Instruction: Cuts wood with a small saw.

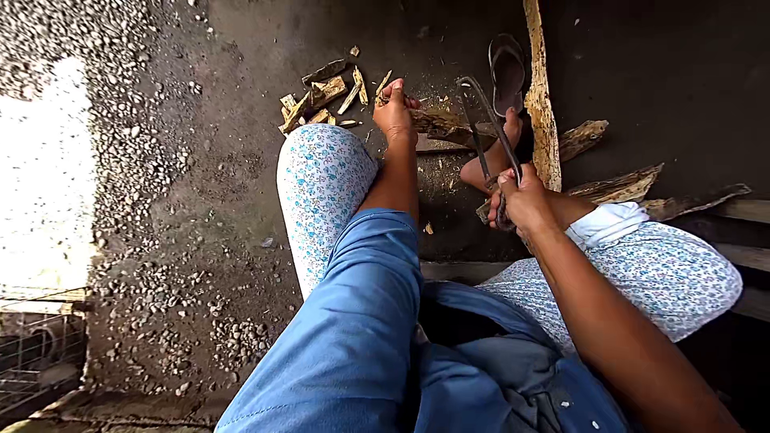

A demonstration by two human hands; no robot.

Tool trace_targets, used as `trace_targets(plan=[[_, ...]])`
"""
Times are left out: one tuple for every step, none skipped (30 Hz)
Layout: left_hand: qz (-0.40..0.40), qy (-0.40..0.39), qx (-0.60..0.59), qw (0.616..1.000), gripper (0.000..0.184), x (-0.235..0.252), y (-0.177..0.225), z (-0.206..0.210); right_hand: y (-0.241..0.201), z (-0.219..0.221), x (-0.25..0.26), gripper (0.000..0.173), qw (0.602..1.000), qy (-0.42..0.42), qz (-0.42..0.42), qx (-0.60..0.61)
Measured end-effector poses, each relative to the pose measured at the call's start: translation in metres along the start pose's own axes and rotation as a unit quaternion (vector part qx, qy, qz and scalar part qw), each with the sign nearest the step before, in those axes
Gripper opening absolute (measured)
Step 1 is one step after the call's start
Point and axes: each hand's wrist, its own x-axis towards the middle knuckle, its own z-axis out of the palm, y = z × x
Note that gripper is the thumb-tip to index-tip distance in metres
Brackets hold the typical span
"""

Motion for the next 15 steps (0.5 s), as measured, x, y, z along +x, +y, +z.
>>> trace_targets(plan=[[-0.001, 0.009, -0.005, 1.000, 0.011, 0.005, 0.000, -0.002, 0.007, -0.010, -0.019, 0.022, 1.000, -0.006, 0.002, -0.012], [-0.004, 0.020, -0.010, 1.000, 0.012, 0.009, -0.002, -0.005, 0.016, -0.020, -0.037, 0.021, 1.000, -0.010, 0.002, -0.021], [-0.007, 0.030, -0.014, 0.999, 0.013, 0.010, -0.004, -0.008, 0.023, -0.027, -0.051, 0.018, 1.000, -0.010, 0.002, -0.023], [-0.010, 0.034, -0.016, 0.999, 0.012, 0.011, -0.006, -0.010, 0.024, -0.030, -0.059, 0.015, 1.000, -0.006, 0.007, -0.017], [-0.011, 0.033, -0.015, 0.999, 0.012, 0.011, -0.005, -0.011, 0.019, -0.029, -0.059, 0.015, 1.000, -0.003, 0.016, -0.013], [-0.010, 0.029, -0.012, 0.999, 0.013, 0.011, -0.004, -0.008, 0.010, -0.025, -0.051, 0.018, 1.000, 0.000, 0.024, -0.014], [-0.009, 0.021, -0.009, 1.000, 0.013, 0.011, -0.003, -0.006, 0.001, -0.018, -0.036, 0.020, 0.999, 0.003, 0.025, -0.024], [-0.009, 0.013, -0.006, 1.000, 0.013, 0.008, -0.003, -0.003, -0.006, -0.009, -0.016, 0.024, 0.999, 0.009, 0.019, -0.040], [-0.008, 0.009, -0.005, 1.000, 0.012, 0.005, -0.003, 0.001, -0.012, -0.001, 0.005, 0.025, 0.998, 0.015, 0.008, -0.053], [-0.007, 0.011, -0.001, 1.000, 0.011, 0.003, -0.002, 0.003, -0.016, 0.007, 0.022, 0.025, 0.998, 0.018, 0.000, -0.055], [-0.005, 0.018, 0.006, 1.000, 0.011, 0.002, -0.001, 0.003, -0.018, 0.013, 0.031, 0.024, 0.999, 0.019, -0.007, -0.050], [0.000, 0.023, 0.011, 1.000, 0.011, 0.003, 0.000, 0.001, -0.016, 0.015, 0.031, 0.023, 0.999, 0.016, -0.013, -0.044], [0.006, 0.019, 0.013, 1.000, 0.011, 0.003, -0.001, -0.002, -0.011, 0.013, 0.023, 0.023, 0.999, 0.008, -0.014, -0.041], [0.007, 0.014, 0.010, 1.000, 0.011, 0.003, -0.004, -0.005, -0.002, 0.006, 0.008, 0.024, 0.999, -0.002, -0.011, -0.038], [0.002, 0.017, 0.005, 1.000, 0.010, 0.005, -0.004, -0.006, 0.005, -0.004, -0.010, 0.024, 0.999, -0.011, -0.006, -0.033]])
